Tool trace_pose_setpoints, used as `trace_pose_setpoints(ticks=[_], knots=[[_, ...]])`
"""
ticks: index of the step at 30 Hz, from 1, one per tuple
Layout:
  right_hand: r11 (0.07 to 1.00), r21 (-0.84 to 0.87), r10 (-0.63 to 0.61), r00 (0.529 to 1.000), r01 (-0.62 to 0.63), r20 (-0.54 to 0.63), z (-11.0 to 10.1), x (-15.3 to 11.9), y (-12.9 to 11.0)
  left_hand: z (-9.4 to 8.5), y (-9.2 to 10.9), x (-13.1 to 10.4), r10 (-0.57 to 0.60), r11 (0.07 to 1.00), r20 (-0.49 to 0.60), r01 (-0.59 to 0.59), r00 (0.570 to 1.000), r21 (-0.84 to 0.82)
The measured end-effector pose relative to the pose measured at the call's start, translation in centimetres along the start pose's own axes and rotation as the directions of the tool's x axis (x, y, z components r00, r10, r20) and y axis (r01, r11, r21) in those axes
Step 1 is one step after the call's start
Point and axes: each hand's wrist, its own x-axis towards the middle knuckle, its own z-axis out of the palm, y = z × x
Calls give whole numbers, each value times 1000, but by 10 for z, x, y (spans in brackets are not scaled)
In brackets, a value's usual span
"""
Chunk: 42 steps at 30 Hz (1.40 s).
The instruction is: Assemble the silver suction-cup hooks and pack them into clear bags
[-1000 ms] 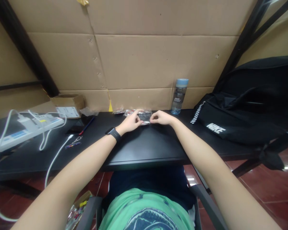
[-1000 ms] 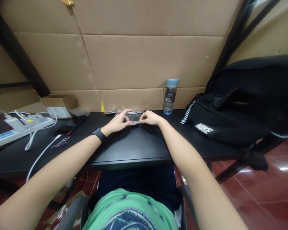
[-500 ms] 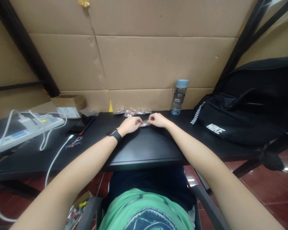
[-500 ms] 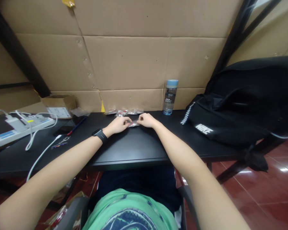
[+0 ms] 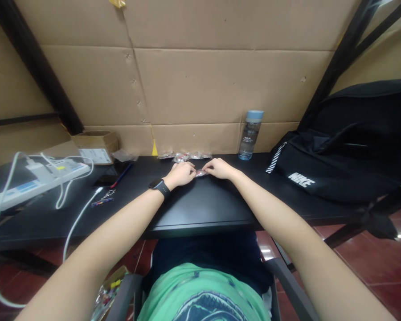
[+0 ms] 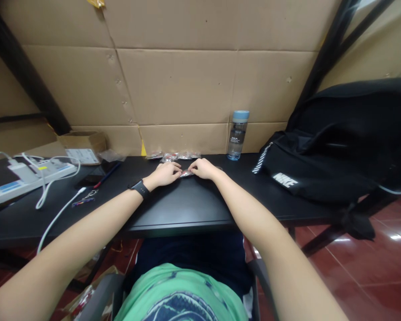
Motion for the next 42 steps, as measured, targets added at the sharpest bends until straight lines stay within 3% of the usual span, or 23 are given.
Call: trace_pose_setpoints(ticks=[8,17,42], knots=[[1000,-26,19,998,-17,68,-2,-1,-2,1,-2,0,12,1000,83,-12,996,2],[997,-56,-49,993,55,105,2,-4,-11,-4,4,-2,39,999,103,-38,994,-18],[994,-47,-95,993,99,69,-3,-7,-21,-13,15,-6,6,997,41,-9,999,71]])
